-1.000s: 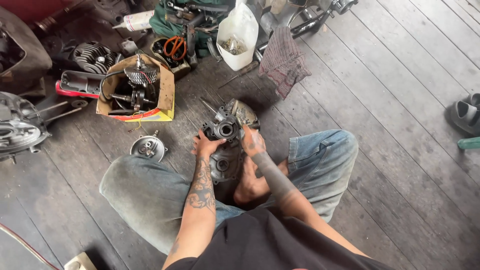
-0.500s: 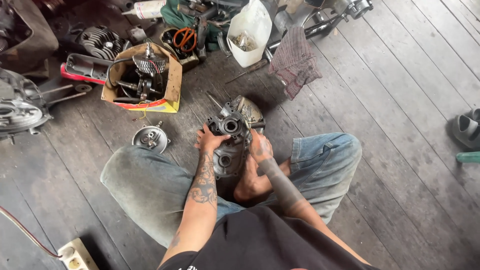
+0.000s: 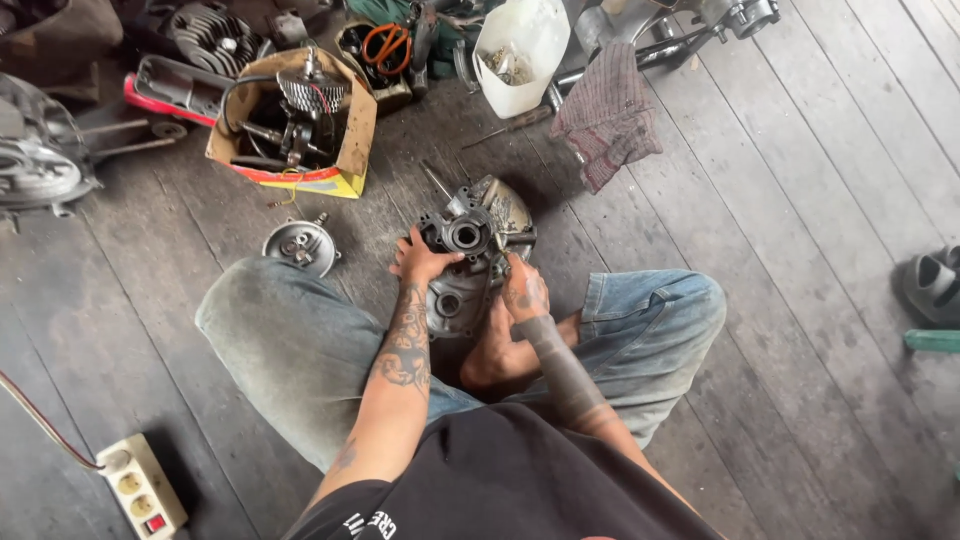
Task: The person is cleaning and inspecting a motorcycle engine casing using their hands and a small tool.
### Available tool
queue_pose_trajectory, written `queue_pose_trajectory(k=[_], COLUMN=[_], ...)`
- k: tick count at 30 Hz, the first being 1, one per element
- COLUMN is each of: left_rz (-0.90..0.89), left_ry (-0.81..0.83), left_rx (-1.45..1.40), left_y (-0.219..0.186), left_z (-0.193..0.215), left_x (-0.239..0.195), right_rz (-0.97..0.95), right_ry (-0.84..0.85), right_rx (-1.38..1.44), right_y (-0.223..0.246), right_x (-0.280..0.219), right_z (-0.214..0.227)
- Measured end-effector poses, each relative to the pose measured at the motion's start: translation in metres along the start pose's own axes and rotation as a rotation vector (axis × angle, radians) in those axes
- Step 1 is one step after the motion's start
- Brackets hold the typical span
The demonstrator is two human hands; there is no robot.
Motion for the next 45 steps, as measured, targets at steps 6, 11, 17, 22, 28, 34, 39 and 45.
queue_pose_trajectory(k=[6, 11, 17, 22, 28, 34, 39, 45], left_rz=[-0.010, -0.026, -0.003, -0.023, 0.014, -0.030, -0.012, -0.023], left_ry=[-0.011, 0.000, -0.004, -0.015, 0.018, -0.002, 0.016, -0.015], left_rx=[0.021, 0.012, -0.001, 0.006, 0.017, 0.032, 0.054, 0.054], left_y=[0.003, 0.000, 0.006, 0.004, 0.006, 0.004, 0.001, 0.003], left_z=[-0.008, 0.000, -0.008, -0.007, -0.010, -0.006, -0.003, -0.007], left_x=[0.009, 0.007, 0.010, 0.009, 0.012, 0.004, 0.002, 0.008], right_rz=[0.047, 0.038, -0.011, 0.041, -0.018, 0.030, -0.029, 0.013], right_ry=[-0.078, -0.023, 0.022, -0.030, 0.058, -0.114, 0.024, -0.067], right_rx=[0.084, -0.036, -0.050, -0.018, -0.108, 0.110, -0.040, 0.052], right_y=[-0.009, 0.016, 0.011, 0.005, 0.001, -0.010, -0.002, 0.001], right_x=[0.072, 0.024, 0.053, 0.064, 0.025, 0.069, 0.013, 0.071], right_z=[-0.002, 0.008, 0.005, -0.001, 0.001, -0.011, -0.004, -0.002])
Point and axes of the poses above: each hand's wrist, its own x-axis towards the middle knuckle, its own z-axis out of the back of the hand, y = z × x, the point moved 5 cm from there along x, towards the middle knuckle, and after that the axes turned 11 degrees about z, right-handed, at the moved point
